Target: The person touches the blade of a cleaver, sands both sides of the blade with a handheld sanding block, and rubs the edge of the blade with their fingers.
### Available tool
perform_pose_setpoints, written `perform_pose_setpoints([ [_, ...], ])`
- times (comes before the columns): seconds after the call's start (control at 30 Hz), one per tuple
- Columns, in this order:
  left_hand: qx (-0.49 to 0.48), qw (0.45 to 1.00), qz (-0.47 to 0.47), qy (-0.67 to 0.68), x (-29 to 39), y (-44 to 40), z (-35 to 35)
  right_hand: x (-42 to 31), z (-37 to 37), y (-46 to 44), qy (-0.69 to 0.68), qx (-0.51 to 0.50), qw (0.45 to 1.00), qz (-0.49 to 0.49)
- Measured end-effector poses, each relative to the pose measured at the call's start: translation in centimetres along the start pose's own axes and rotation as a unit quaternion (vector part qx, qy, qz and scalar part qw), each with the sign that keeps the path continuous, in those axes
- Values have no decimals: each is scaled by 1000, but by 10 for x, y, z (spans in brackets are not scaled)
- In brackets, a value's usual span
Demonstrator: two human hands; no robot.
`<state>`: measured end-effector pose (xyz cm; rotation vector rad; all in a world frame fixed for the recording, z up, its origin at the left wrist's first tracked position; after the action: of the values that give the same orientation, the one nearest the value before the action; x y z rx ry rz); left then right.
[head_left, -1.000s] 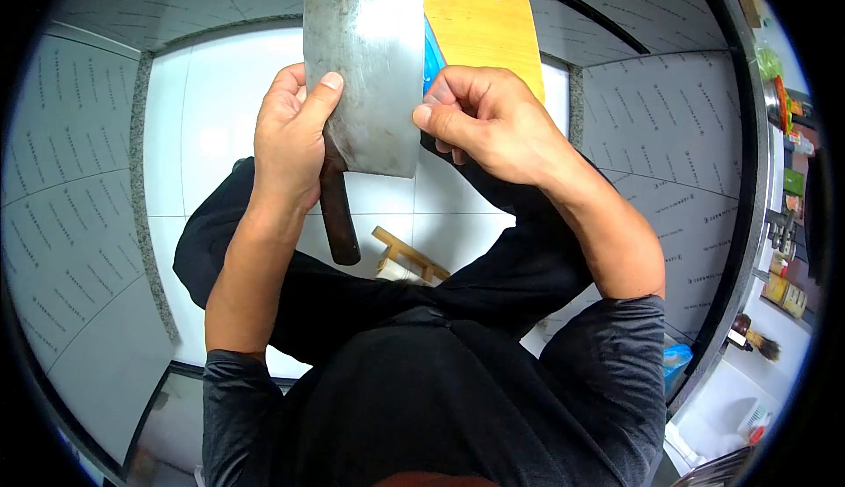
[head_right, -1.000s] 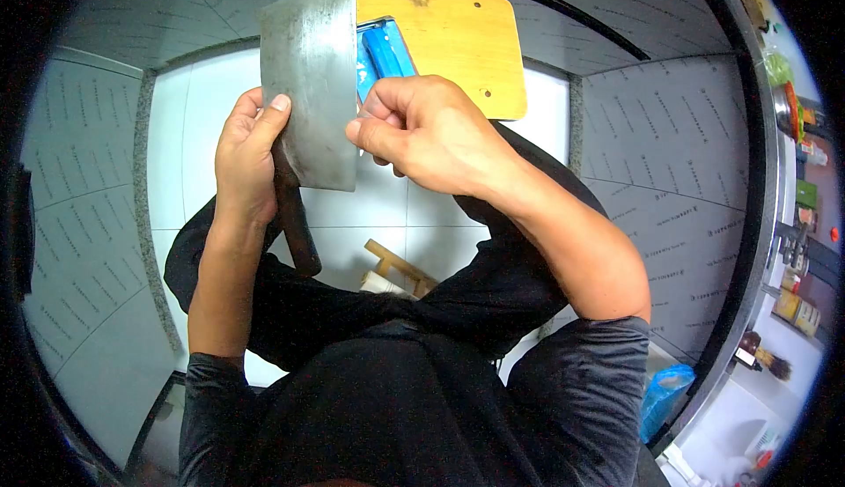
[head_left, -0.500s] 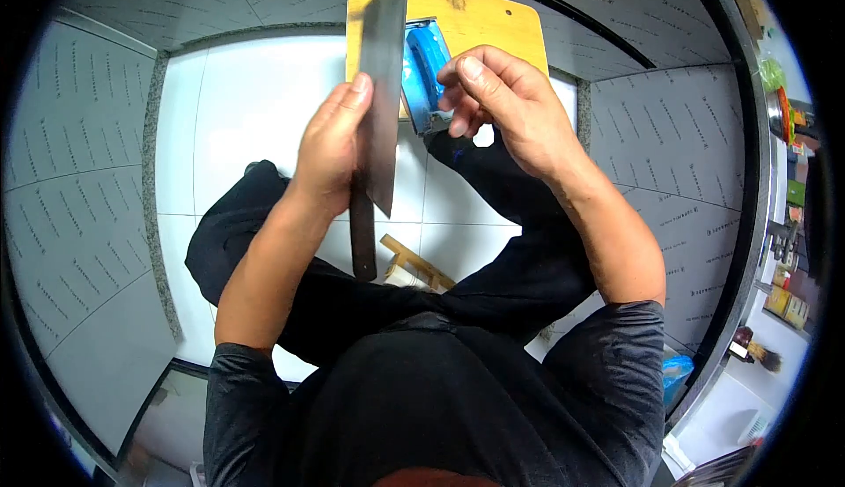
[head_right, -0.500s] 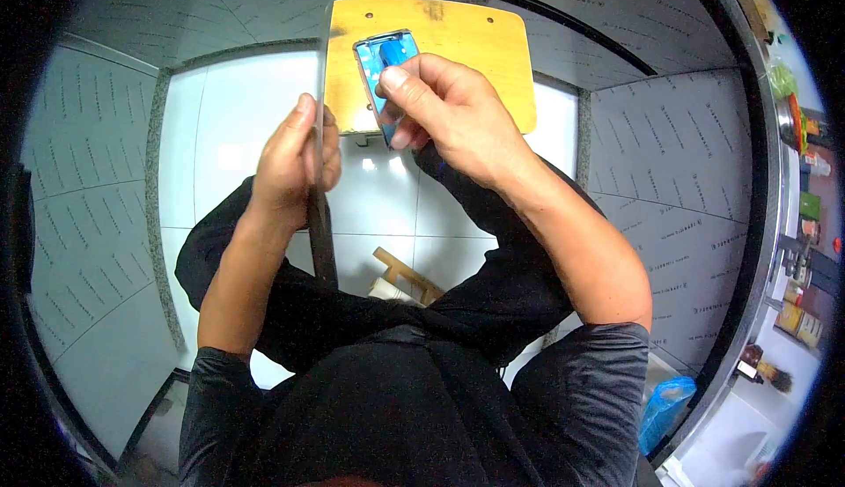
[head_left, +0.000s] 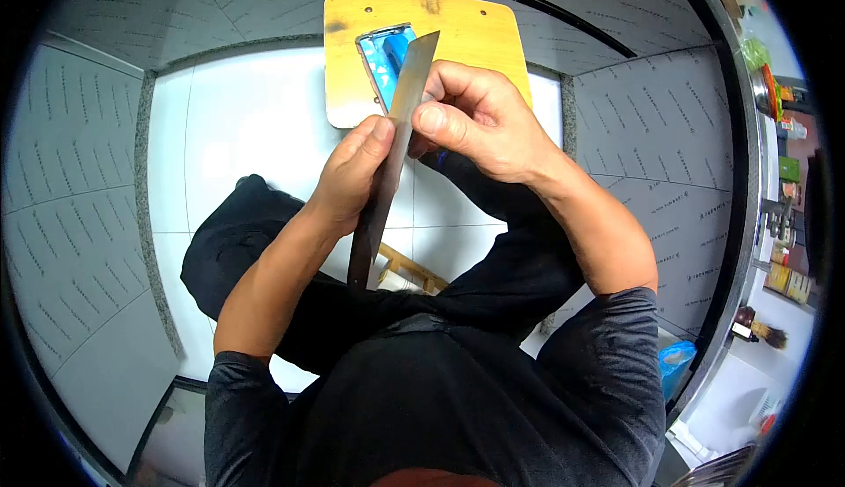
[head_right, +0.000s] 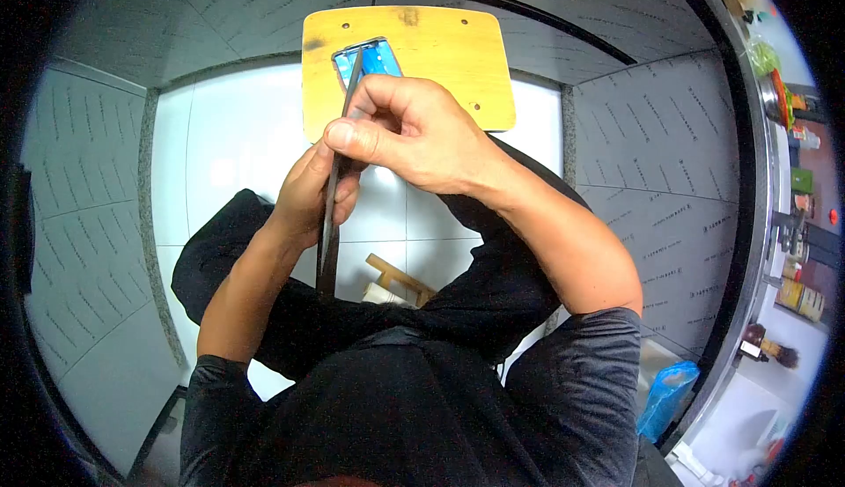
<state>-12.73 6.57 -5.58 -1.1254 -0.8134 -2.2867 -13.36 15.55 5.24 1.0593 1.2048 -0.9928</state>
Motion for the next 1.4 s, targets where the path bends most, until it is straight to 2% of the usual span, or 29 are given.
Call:
perform_pose_setpoints([
  [0.23,-3,999,16,-38,2,-2,-2,7,-8,1,54,24,998,6],
  [0.47,-29,999,17,-8,-1,0,2,4,-7,4,92,15,996,-10],
  [0.67,-37,999,15,-8,1,1,6,-8,-12,5,29,43,999,-3],
  [1.07,-66,997,21,-21,5,2,15,-15,-13,8,-1,19,1000,-11],
  [1.2,-76,997,16,0,2,2,18,-19,-26,11,35,60,997,-29],
  [1.4,-70,997,8,15,-2,7,15,-14,-26,9,30,46,998,-37],
])
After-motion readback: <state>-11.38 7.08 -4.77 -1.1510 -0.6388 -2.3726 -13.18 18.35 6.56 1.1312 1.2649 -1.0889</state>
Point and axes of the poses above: each hand's wrist, its own y-axis away from the middle knuckle, its own z-axis out of the palm, x = y × z, the point moved 10 cm from there along -y, towards the middle knuckle, and after that the axes turned 1 degree about -y, right-handed, at the moved point
